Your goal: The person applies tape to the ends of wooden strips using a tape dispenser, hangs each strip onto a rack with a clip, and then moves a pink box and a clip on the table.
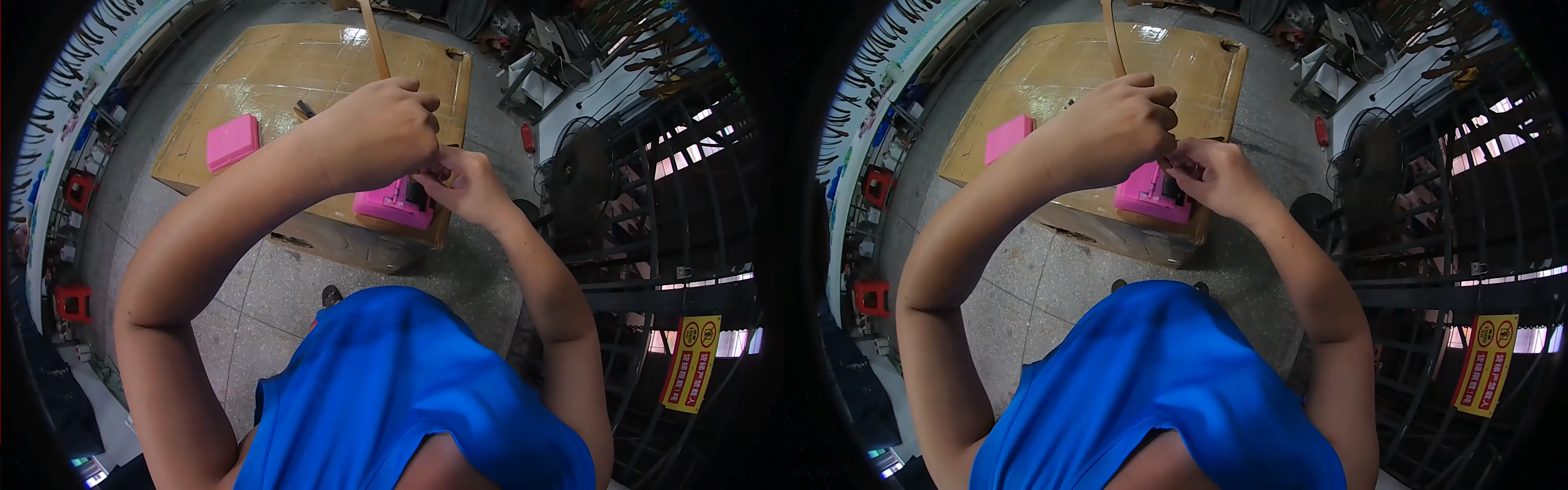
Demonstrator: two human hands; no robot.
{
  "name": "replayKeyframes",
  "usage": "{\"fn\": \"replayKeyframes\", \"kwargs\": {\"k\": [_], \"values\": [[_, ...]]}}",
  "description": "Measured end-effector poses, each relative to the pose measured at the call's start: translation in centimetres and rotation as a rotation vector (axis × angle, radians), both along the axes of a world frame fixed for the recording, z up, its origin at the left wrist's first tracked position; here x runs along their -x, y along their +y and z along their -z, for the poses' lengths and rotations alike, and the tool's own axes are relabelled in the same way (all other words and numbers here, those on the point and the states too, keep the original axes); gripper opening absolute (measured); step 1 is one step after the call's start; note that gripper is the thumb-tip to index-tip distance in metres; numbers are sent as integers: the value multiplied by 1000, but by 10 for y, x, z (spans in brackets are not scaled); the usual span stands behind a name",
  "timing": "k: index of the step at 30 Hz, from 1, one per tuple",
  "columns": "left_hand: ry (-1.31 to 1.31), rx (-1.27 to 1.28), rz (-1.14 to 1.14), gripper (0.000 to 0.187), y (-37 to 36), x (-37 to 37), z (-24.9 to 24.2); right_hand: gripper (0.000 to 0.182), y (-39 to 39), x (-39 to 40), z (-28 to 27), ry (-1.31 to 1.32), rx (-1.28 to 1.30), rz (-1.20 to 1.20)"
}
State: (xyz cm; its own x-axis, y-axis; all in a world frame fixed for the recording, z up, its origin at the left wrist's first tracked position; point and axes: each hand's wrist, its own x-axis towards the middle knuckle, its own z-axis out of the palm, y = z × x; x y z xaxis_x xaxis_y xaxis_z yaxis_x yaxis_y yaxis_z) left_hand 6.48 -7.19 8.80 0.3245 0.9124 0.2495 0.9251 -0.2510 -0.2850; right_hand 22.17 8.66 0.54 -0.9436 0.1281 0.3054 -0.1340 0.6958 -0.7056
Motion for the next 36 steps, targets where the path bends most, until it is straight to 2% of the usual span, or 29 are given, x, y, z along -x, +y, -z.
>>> {"fn": "replayKeyframes", "kwargs": {"k": [4, 7, 9, 14, 23, 25, 27, 29, 31, 34, 36], "values": [[-83, 19, -15, 12, -6, 2, 3, 23, 6, -2, 12, 57, -11, -12], [-127, 4, -12, 15, -11, 9, 18, 18, 7, -5, 14, 88, 38, -3], [-197, -42, 9, 17, -14, 13, 36, 20, 13, -10, 15, 85, -98, -22], [-340, -66, 18, 21, -18, 11, 71, 20, 26, -21, 20, 95, -200, -65], [-420, -149, 37, 27, -14, 4, 84, 22, 31, -31, 27, 134, -250, -69], [-450, -117, 42, 38, -14, 5, 84, 21, 31, -33, 27, 144, -250, -70], [-439, -114, 44, 39, -15, 7, 86, 21, 34, -39, 28, 119, -228, -56], [-430, -112, 44, 40, -14, 7, 87, 21, 39, -52, 28, 95, -218, -33], [-430, -126, 23, 28, -14, 6, 87, 22, 50, -70, 30, 71, -210, -14], [-429, -117, 41, 29, -13, 5, 85, 21, 75, -109, 39, 51, -254, 21], [-444, -97, 44, 32, -13, 5, 87, 18, 88, -138, 45, -48, -219, 169]]}}
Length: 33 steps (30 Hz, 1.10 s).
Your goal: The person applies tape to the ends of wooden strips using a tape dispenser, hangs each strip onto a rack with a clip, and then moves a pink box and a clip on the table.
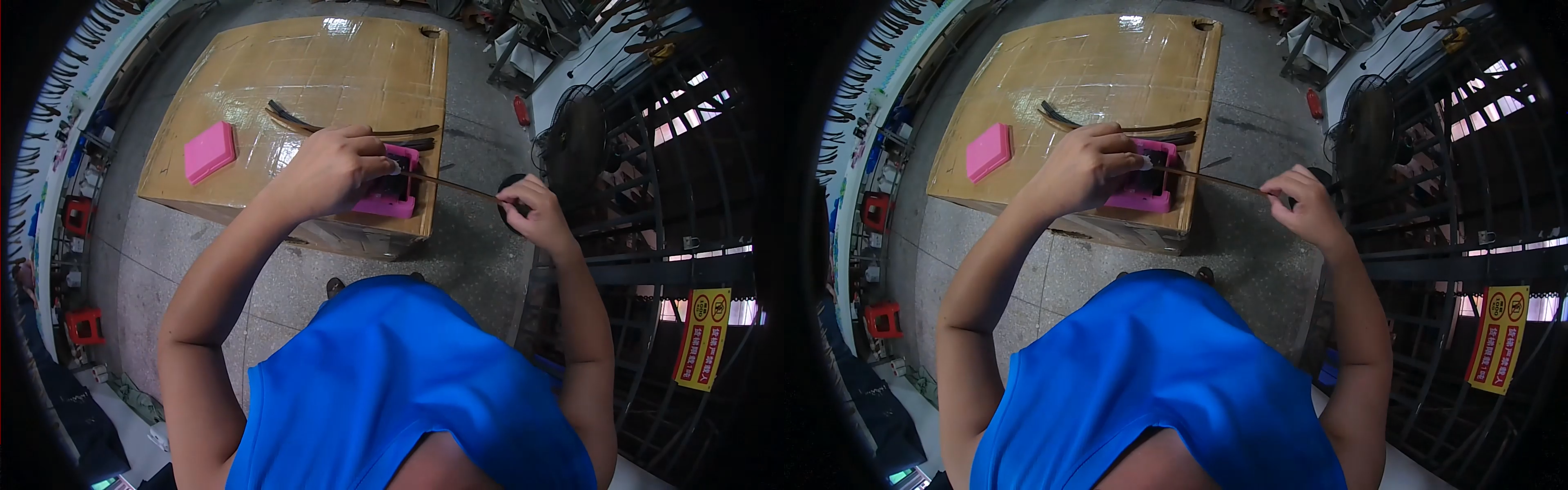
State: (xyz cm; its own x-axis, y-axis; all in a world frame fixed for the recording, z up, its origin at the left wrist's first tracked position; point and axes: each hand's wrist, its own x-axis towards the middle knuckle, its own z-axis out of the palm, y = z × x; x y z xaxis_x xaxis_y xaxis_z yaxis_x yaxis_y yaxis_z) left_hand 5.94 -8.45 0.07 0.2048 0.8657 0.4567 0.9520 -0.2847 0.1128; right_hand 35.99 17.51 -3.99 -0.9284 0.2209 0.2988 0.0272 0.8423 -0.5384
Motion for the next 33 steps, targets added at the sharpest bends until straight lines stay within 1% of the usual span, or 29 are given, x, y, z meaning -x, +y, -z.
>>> {"fn": "replayKeyframes", "kwargs": {"k": [1, 3, 7, 9, 11, 13, 14, 15, 16, 18, 20, 21, 22, 24, 25, 27, 28, 29, 30, 31, 33], "values": [[-15, 19, 10, 37, 0, 0, 0, 18, 6, -13, 3, 1, 0, -2], [-17, 10, 15, 36, 1, 0, -1, 17, 15, -35, 7, 15, 0, 79], [-23, -5, 29, 36, 6, -4, -3, 16, 21, -52, 6, -4, 16, 136], [-24, 7, 33, 35, 8, -5, -4, 16, 23, -53, -2, 41, -68, 127], [-23, 16, 35, 35, 12, -6, -4, 17, 27, -54, -17, 64, -94, 145], [-10, -11, 36, 31, 18, -9, 0, 18, 34, -55, -39, 85, -121, 158], [-10, -11, 36, 31, 21, -11, 2, 18, 38, -56, -53, 117, -185, 163], [-49, -15, 27, 30, 24, -14, 4, 18, 41, -55, -66, 148, -248, 168], [-89, -20, 18, 29, 27, -16, 4, 18, 43, -54, -79, 148, -249, 170], [-136, -15, 12, 28, 30, -20, 2, 21, 49, -50, -104, 233, -239, 235], [-180, -12, 12, 29, 34, -26, 0, 24, 59, -46, -127, 289, -184, 245], [-212, 13, -13, 28, 36, -29, -1, 27, 66, -42, -137, 317, -133, 210], [-243, 36, -39, 29, 37, -32, -3, 27, 67, -35, -148, 321, -140, 216], [-276, 59, -44, 29, 42, -39, -4, 30, 58, -14, -167, 437, 36, 133], [-311, 86, -57, 29, 44, -41, -4, 30, 55, -6, -176, 447, 20, 133], [-336, 46, -14, 26, 48, -44, -9, 36, 49, 11, -200, 559, 133, 3], [-377, 30, -31, 26, 49, -48, -16, 39, 46, 18, -212, 602, 152, -3], [-400, 5, -18, 27, 52, -50, -23, 39, 42, 25, -227, 637, 105, -20], [-422, -16, -4, 29, 55, -51, -30, 40, 37, 33, -241, 687, 176, -64], [-389, -38, 10, 27, 59, -50, -38, 40, 34, 40, -255, 732, 252, -112], [-287, -113, 14, 27, 66, -43, -75, 42, 34, 54, -286, 730, 330, -165]]}}
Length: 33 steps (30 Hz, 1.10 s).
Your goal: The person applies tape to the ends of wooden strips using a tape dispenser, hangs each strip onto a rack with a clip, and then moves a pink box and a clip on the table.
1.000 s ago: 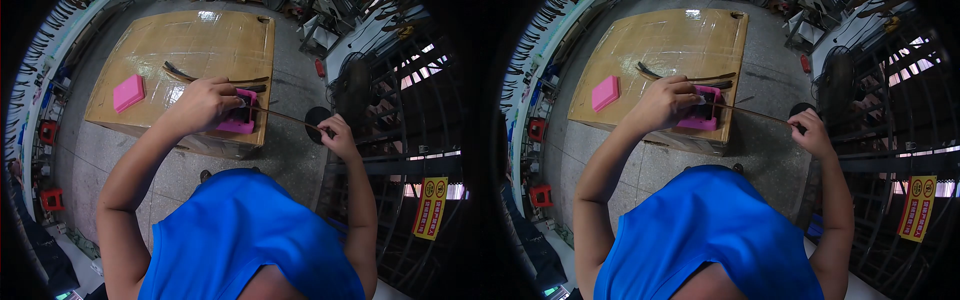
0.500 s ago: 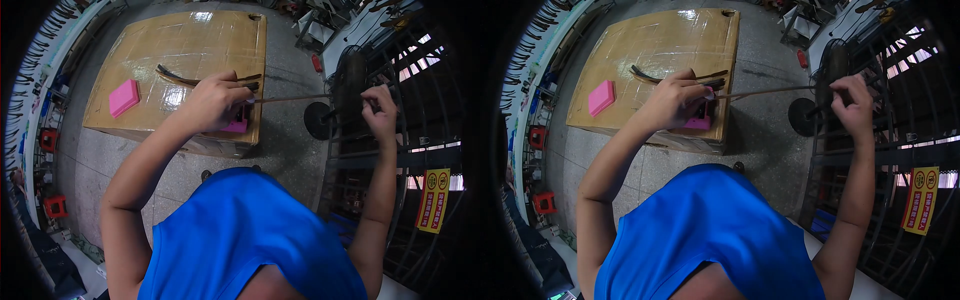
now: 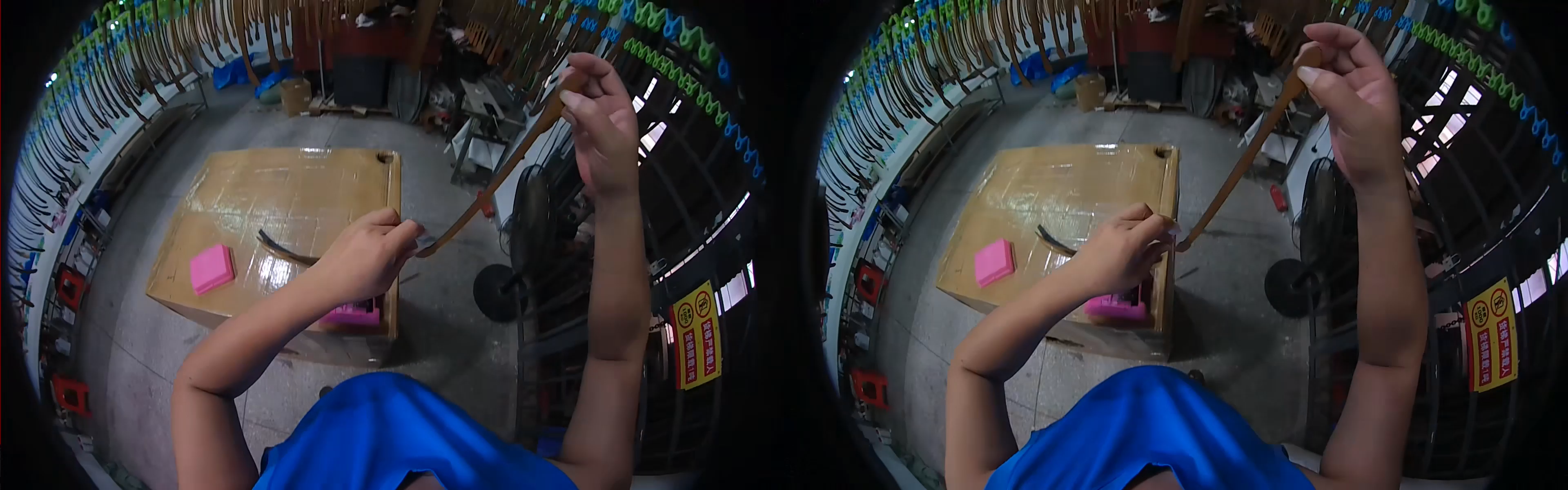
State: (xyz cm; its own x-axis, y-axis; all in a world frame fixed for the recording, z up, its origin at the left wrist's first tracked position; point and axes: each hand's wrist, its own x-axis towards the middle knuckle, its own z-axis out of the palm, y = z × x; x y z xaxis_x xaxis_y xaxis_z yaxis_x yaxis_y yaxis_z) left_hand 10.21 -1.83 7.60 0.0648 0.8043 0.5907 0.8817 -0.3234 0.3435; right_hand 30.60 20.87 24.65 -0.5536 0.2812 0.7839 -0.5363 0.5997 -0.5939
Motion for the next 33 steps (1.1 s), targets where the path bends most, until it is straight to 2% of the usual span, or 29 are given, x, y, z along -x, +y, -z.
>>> {"fn": "replayKeyframes", "kwargs": {"k": [4, 6, 9, 10, 11, 13, 15, 21, 33], "values": [[190, -222, -97, 25, 20, 31, -85, 42, 3, 35, -51, -25, 21, -39], [299, -405, -192, 26, 36, 54, -144, 41, -4, 52, -72, -22, -25, 35], [214, -604, -247, 24, 69, 82, -233, 37, -1, 78, -101, -21, -91, 251], [155, -678, -282, 23, 79, 83, -254, 37, 3, 84, -110, -10, -102, 253], [161, -690, -281, 23, 76, 82, -260, 37, 6, 90, -119, -9, -130, 269], [167, -699, -277, 23, 102, 82, -306, 38, 7, 100, -135, -6, -163, 285], [170, -702, -273, 23, 122, 75, -342, 39, 5, 107, -149, -74, -79, 296], [173, -691, -256, 23, 128, 56, -367, 43, 23, 126, -172, -101, -175, 237], [176, -652, -252, 23, 83, 17, -346, 33, 16, 130, -177, -107, -86, 235]]}}
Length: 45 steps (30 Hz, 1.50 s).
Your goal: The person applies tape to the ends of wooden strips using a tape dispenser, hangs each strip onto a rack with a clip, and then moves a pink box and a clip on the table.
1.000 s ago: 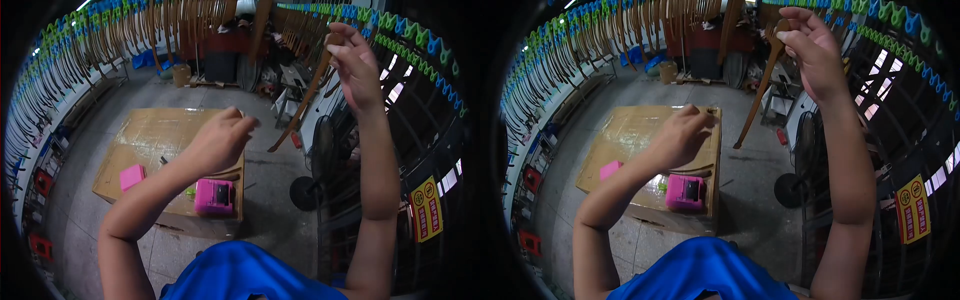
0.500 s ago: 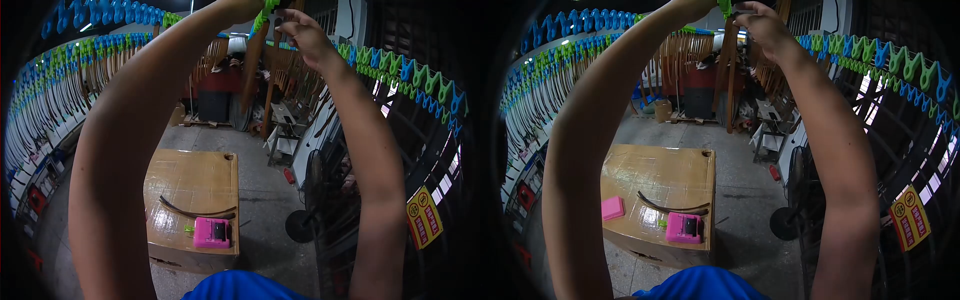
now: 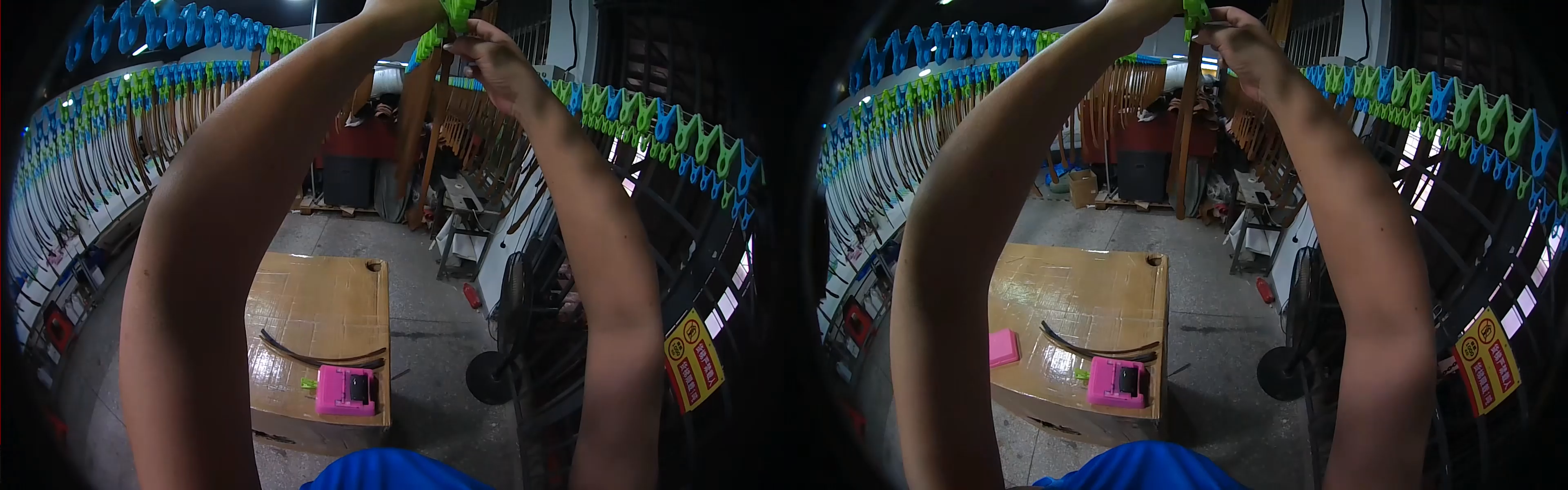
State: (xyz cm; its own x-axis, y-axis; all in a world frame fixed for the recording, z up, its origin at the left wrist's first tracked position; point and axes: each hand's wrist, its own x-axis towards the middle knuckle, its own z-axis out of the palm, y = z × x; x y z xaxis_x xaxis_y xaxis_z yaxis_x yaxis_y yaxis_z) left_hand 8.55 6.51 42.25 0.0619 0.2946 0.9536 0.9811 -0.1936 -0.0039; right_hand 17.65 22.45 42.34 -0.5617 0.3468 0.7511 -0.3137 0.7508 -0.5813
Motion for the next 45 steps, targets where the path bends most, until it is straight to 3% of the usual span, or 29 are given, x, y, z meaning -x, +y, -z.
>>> {"fn": "replayKeyframes", "kwargs": {"k": [7, 13, 16, 17, 18, 21, 24, 26, 27, 30, 34, 37, 42, 45], "values": [[-59, 94, -17, 23, -19, 8, 19, 36, 20, 1, 20, 73, -4, -20], [-209, 323, -16, 23, -83, 78, 101, 43, 7, -47, 181, 292, 134, 168], [-260, 407, -8, 23, -127, 74, 142, 24, 6, -52, 311, -203, 324, 106], [-165, 444, -33, 22, -133, 81, 163, 21, 9, -47, 358, -379, 162, 121], [-67, 478, -59, 21, -142, 88, 194, 20, -23, -48, 371, -567, 195, 77], [-303, 632, -142, 16, -157, 83, 264, 20, -41, -31, 445, -679, 32, -39], [-529, 760, -68, 17, -156, 84, 329, 18, -50, -18, 471, -651, -86, -124], [-589, 854, -65, 17, -151, 74, 351, 14, -41, -10, 480, -605, -320, -99], [-613, 896, -74, 18, -148, 66, 355, 14, -41, -10, 476, -610, -319, -107], [-311, 658, -21, 21, -132, 66, 397, 15, -53, -13, 450, -569, -318, -105], [-340, 693, 48, 19, -129, 53, 392, 11, -90, -37, 387, -526, -225, -96], [-423, 942, -4, 14, -141, 43, 363, 11, -101, -52, 377, -541, -137, -126], [142, 868, -41, 10, -147, 41, 345, 15, -113, -58, 399, -515, -211, -238], [339, 878, -61, 11, -146, 35, 334, 18, -120, -54, 412, -546, -196, -281]]}}
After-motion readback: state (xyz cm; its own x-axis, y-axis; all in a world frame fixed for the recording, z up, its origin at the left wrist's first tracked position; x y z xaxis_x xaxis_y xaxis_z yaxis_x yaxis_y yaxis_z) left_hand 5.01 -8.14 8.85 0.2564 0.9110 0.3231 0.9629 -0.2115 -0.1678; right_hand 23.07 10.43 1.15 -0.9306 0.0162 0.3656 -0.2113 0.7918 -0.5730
